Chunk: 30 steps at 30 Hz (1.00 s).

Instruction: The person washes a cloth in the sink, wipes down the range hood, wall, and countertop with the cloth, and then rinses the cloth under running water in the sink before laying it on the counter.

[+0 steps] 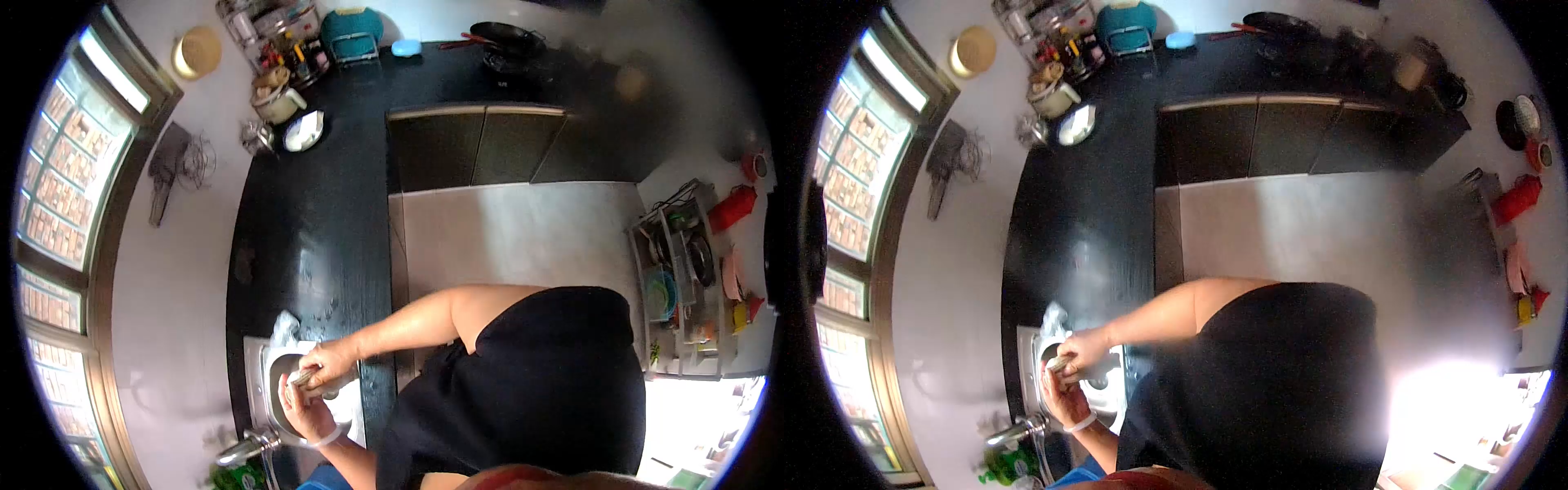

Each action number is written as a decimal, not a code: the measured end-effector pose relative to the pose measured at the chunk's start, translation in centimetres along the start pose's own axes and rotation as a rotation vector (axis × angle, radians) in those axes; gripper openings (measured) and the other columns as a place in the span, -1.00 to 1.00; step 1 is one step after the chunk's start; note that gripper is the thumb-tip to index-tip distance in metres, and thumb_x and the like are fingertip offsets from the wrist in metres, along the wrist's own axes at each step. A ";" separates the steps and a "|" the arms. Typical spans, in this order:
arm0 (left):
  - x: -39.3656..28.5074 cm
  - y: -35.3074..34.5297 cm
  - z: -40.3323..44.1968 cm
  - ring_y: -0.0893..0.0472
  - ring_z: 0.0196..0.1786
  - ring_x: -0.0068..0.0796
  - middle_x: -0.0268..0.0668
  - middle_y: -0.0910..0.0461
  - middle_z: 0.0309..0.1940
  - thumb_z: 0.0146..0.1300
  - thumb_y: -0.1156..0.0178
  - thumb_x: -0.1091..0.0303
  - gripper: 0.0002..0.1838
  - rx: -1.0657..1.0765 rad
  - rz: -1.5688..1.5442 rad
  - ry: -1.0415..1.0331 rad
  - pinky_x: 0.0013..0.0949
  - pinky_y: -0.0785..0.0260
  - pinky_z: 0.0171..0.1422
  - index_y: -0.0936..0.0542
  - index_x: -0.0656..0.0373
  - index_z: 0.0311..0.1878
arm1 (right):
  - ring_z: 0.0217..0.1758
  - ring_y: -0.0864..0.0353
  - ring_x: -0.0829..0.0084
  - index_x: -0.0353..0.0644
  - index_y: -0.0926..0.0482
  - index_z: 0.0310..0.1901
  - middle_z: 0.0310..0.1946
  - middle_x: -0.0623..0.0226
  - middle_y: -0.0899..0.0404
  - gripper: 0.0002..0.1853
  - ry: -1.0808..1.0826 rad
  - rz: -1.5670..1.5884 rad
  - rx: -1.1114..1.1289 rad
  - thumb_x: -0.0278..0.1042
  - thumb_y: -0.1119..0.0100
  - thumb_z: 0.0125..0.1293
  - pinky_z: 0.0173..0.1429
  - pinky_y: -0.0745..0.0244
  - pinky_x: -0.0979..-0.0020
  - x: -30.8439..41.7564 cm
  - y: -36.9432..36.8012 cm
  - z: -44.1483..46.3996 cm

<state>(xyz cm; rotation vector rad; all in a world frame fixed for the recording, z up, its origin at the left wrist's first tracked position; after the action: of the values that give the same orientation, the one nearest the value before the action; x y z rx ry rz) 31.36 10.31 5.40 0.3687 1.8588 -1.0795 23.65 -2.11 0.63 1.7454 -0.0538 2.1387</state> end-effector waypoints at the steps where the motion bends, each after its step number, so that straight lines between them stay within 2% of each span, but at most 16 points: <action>1: 0.0 -1.6 0.1 -0.49 -0.02 -0.31 -0.13 -0.46 -0.07 0.21 -0.14 0.39 -0.56 -0.012 0.042 -0.029 -0.33 -0.38 0.04 -0.31 0.20 0.15 | -0.36 -0.52 0.49 -0.26 -0.53 -0.28 -0.43 0.23 -0.59 -0.70 -0.075 0.000 0.006 -0.16 -0.21 0.15 -0.27 -0.39 0.40 1.3 1.3 -0.7; 3: 1.1 -2.8 0.9 -0.46 0.03 -0.28 -0.12 -0.44 -0.02 0.16 -0.09 0.54 -0.52 -0.043 0.075 -0.133 -0.30 -0.31 0.14 -0.28 0.23 0.18 | -0.32 -0.54 0.42 -0.26 -0.50 -0.28 -0.46 0.15 -0.54 -0.68 0.051 0.018 -0.081 -0.10 -0.11 0.22 -0.24 -0.38 0.37 1.1 3.3 -1.7; 5: 2.6 -4.3 1.8 -0.44 0.05 -0.28 -0.10 -0.42 0.00 0.08 -0.03 0.63 -0.46 -0.036 0.092 -0.204 -0.29 -0.30 0.16 -0.26 0.24 0.19 | -0.38 -0.51 0.45 -0.27 -0.51 -0.27 -0.48 0.17 -0.55 -0.73 0.020 0.082 -0.191 -0.20 -0.04 0.28 -0.24 -0.39 0.37 0.3 5.7 -2.4; 7: 3.7 -8.3 2.1 -0.42 0.07 -0.32 -0.15 -0.41 0.01 -0.01 0.04 0.67 -0.38 0.047 0.040 -0.176 -0.35 -0.29 0.16 -0.24 0.25 0.23 | -0.38 -0.46 0.54 -0.28 -0.53 -0.29 -0.51 0.29 -0.54 -0.78 -0.174 0.221 -0.298 -0.27 -0.07 0.25 -0.26 -0.38 0.39 0.0 8.7 -3.8; 9: 5.0 -11.8 3.2 -0.48 -0.09 -0.47 -0.18 -0.42 0.00 -0.03 0.08 0.69 -0.37 0.103 0.045 -0.056 -0.53 -0.34 -0.07 -0.24 0.26 0.23 | -0.36 -0.45 0.56 -0.26 -0.53 -0.28 -0.48 0.31 -0.54 -0.78 -0.086 0.211 -0.379 -0.26 -0.11 0.22 -0.23 -0.39 0.41 -0.3 12.1 -5.7; 10: 5.7 -13.3 3.6 -0.47 -0.29 -0.62 -0.21 -0.45 -0.05 -0.05 0.08 0.70 -0.36 0.127 0.126 0.005 -0.67 -0.28 -0.32 -0.26 0.27 0.23 | -0.35 -0.45 0.58 -0.25 -0.53 -0.27 -0.47 0.33 -0.54 -0.78 -0.044 0.205 -0.417 -0.25 -0.14 0.20 -0.21 -0.39 0.42 -0.6 13.9 -6.9; 11: 6.9 -14.0 4.5 -0.42 -0.41 -0.70 -0.26 -0.49 -0.12 -0.01 0.06 0.68 -0.46 0.138 0.202 0.011 -0.70 -0.20 -0.44 -0.34 0.29 0.15 | -0.33 -0.45 0.58 -0.24 -0.53 -0.26 -0.45 0.35 -0.54 -0.77 -0.046 0.203 -0.402 -0.24 -0.17 0.18 -0.20 -0.39 0.43 -0.7 15.6 -8.2; 13: 8.6 -15.8 6.2 -0.44 -0.36 -0.68 -0.29 -0.51 -0.18 0.04 0.03 0.65 -0.59 0.170 0.239 0.028 -0.67 -0.24 -0.40 -0.40 0.30 0.04 | -0.29 -0.45 0.59 -0.22 -0.52 -0.22 -0.40 0.38 -0.53 -0.72 -0.045 0.196 -0.377 -0.21 -0.22 0.13 -0.18 -0.40 0.44 -0.9 19.4 -10.9; 14: 9.7 -17.1 7.1 -0.46 -0.33 -0.65 -0.29 -0.52 -0.20 0.07 0.01 0.64 -0.64 0.164 0.267 -0.048 -0.64 -0.27 -0.35 -0.42 0.30 -0.01 | -0.29 -0.38 0.66 -0.27 -0.44 -0.15 -0.38 0.47 -0.44 -0.64 -0.033 0.212 -0.315 -0.25 -0.29 0.09 -0.26 -0.35 0.50 -1.4 21.1 -11.8; 17: 11.6 -21.5 9.2 -0.50 -0.16 -0.51 -0.27 -0.52 -0.17 0.17 0.00 0.62 -0.70 0.205 0.564 -0.265 -0.50 -0.36 -0.12 -0.42 0.31 0.00 | -0.27 -0.38 0.61 -0.24 -0.40 -0.09 -0.34 0.44 -0.41 -0.58 -0.273 0.507 -0.213 -0.22 -0.29 0.09 -0.24 -0.33 0.51 -0.1 24.9 -15.3; 19: 13.4 -25.1 10.4 -0.50 -0.17 -0.53 -0.27 -0.52 -0.15 0.22 0.03 0.63 -0.69 0.338 0.660 -0.454 -0.51 -0.36 -0.13 -0.41 0.32 0.04 | -0.21 -0.43 0.53 -0.23 -0.38 -0.01 -0.25 0.36 -0.45 -0.54 -0.285 0.585 -0.382 -0.20 -0.27 0.11 -0.15 -0.35 0.48 3.2 27.3 -17.8; 23: 16.3 -31.6 10.6 -0.48 0.04 -0.36 -0.14 -0.46 0.03 0.24 0.08 0.62 -0.62 0.600 0.714 -0.581 -0.37 -0.32 0.14 -0.33 0.31 0.16 | -0.12 -0.45 0.50 -0.23 -0.45 -0.01 -0.15 0.29 -0.51 -0.58 -0.218 0.318 -0.683 -0.20 -0.24 0.13 -0.06 -0.36 0.43 2.1 30.9 -21.5; 25: 18.2 -33.0 11.7 -0.47 0.04 -0.32 -0.10 -0.44 0.04 0.23 0.14 0.63 -0.59 0.687 0.499 -0.327 -0.38 -0.36 0.07 -0.34 0.26 0.16 | -0.13 -0.46 0.51 -0.22 -0.47 -0.05 -0.18 0.30 -0.53 -0.59 -0.262 0.292 -0.825 -0.21 -0.26 0.11 -0.06 -0.36 0.43 2.3 32.2 -23.8; 26: 19.2 -34.0 11.9 -0.46 0.04 -0.27 -0.09 -0.40 0.06 0.24 0.10 0.53 -0.59 0.673 0.472 -0.209 -0.33 -0.35 0.09 -0.32 0.25 0.18 | -0.18 -0.50 0.50 -0.17 -0.51 -0.14 -0.29 0.33 -0.57 -0.60 -0.232 0.257 -0.966 -0.21 -0.33 -0.02 -0.09 -0.38 0.40 2.3 32.5 -24.9; 29: 20.6 -38.5 9.6 -0.46 0.04 -0.25 -0.08 -0.38 0.06 0.25 0.06 0.42 -0.58 0.753 0.149 0.293 -0.31 -0.35 0.09 -0.30 0.24 0.19 | -0.19 -0.51 0.46 -0.19 -0.51 -0.21 -0.32 0.30 -0.57 -0.61 -0.159 0.188 -1.229 -0.21 -0.34 -0.08 -0.10 -0.39 0.38 2.5 32.8 -28.3; 30: 21.1 -40.2 8.5 -0.43 0.09 -0.25 -0.07 -0.34 0.11 0.22 -0.02 0.40 -0.51 0.819 0.270 0.323 -0.23 -0.34 0.12 -0.20 0.23 0.22 | -0.20 -0.51 0.44 -0.16 -0.50 -0.20 -0.33 0.30 -0.56 -0.58 -0.204 0.167 -1.271 -0.21 -0.35 -0.14 -0.14 -0.41 0.35 3.0 32.9 -29.5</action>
<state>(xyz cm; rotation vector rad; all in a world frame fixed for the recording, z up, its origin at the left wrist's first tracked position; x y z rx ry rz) -0.39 -23.14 7.41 1.2879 1.4806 -1.6199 -14.72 -24.01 3.54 1.1173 -1.3106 1.3571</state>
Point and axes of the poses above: each hand's wrist, its own z-axis towards the middle knuckle, its own y-axis out of the back of the hand, x = y × z, the point moved 2 cm from there along z, towards the middle knuckle
